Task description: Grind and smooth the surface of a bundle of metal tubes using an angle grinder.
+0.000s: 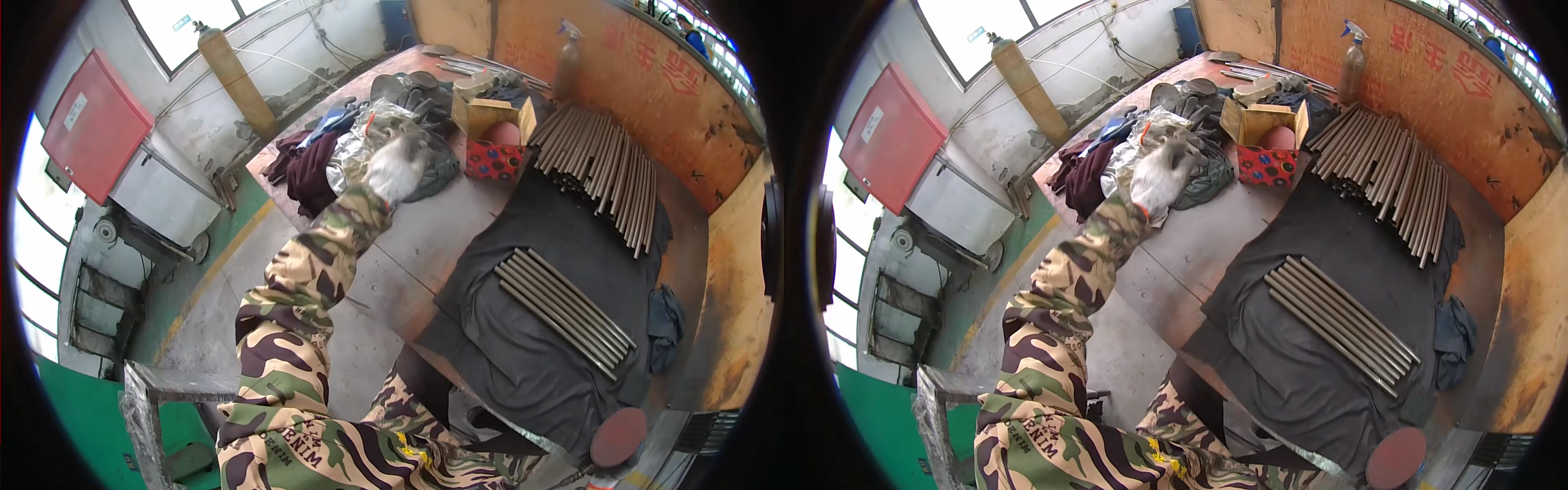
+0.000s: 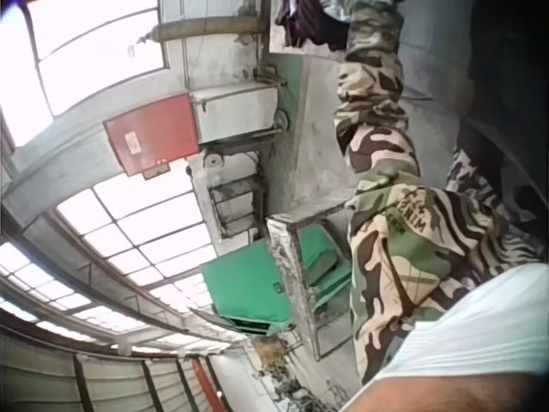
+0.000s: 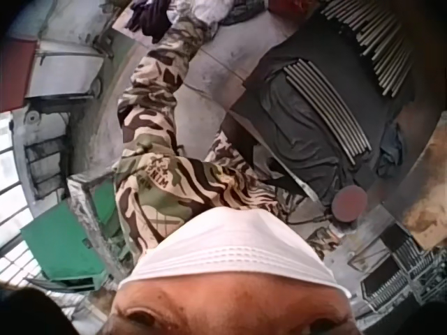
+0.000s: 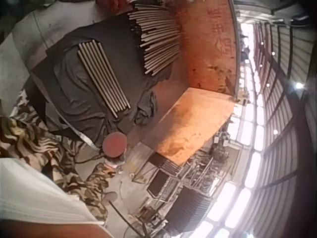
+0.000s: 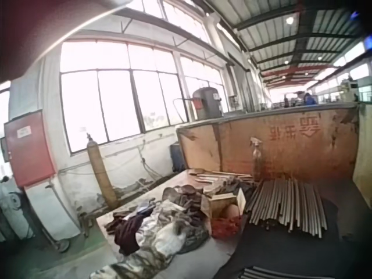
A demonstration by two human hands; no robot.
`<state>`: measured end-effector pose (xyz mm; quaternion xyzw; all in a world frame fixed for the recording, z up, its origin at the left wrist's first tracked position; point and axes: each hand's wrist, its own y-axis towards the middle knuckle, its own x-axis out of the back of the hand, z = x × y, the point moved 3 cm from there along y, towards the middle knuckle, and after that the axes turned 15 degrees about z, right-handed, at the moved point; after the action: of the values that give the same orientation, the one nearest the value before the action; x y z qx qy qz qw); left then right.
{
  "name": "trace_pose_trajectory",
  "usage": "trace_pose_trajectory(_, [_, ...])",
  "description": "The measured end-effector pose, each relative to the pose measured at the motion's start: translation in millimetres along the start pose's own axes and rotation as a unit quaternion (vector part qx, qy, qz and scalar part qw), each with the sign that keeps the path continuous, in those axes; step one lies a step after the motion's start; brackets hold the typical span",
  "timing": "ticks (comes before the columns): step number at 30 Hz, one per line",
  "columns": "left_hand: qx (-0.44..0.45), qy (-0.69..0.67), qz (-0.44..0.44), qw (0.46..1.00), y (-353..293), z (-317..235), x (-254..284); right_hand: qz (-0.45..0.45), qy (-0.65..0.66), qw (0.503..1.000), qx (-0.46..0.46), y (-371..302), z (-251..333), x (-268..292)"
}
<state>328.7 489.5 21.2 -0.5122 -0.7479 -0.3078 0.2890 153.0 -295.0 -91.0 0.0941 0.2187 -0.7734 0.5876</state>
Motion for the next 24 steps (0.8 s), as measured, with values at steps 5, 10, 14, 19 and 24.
trace_pose_trajectory(5, [-0.021, 0.26, -0.033, 0.965, 98, 35, 16, -0.015, -0.015, 1.0, -0.016, 15, -11, -24])
trace_pose_trajectory(10, [0.039, 0.355, 0.004, 0.934, 171, 54, 9, -0.032, -0.029, 0.999, -0.028, 28, -15, -40])
trace_pose_trajectory(14, [0.039, 0.488, 0.046, 0.871, 227, 77, -16, -0.052, -0.039, 0.997, -0.03, 31, -16, -46])
trace_pose_trajectory(19, [0.16, 0.394, 0.14, 0.894, 255, 101, -30, -0.06, -0.046, 0.996, -0.048, 43, -23, -54])
trace_pose_trajectory(24, [0.138, 0.291, 0.05, 0.946, 249, 95, -47, -0.077, -0.068, 0.994, -0.044, 36, -15, -60])
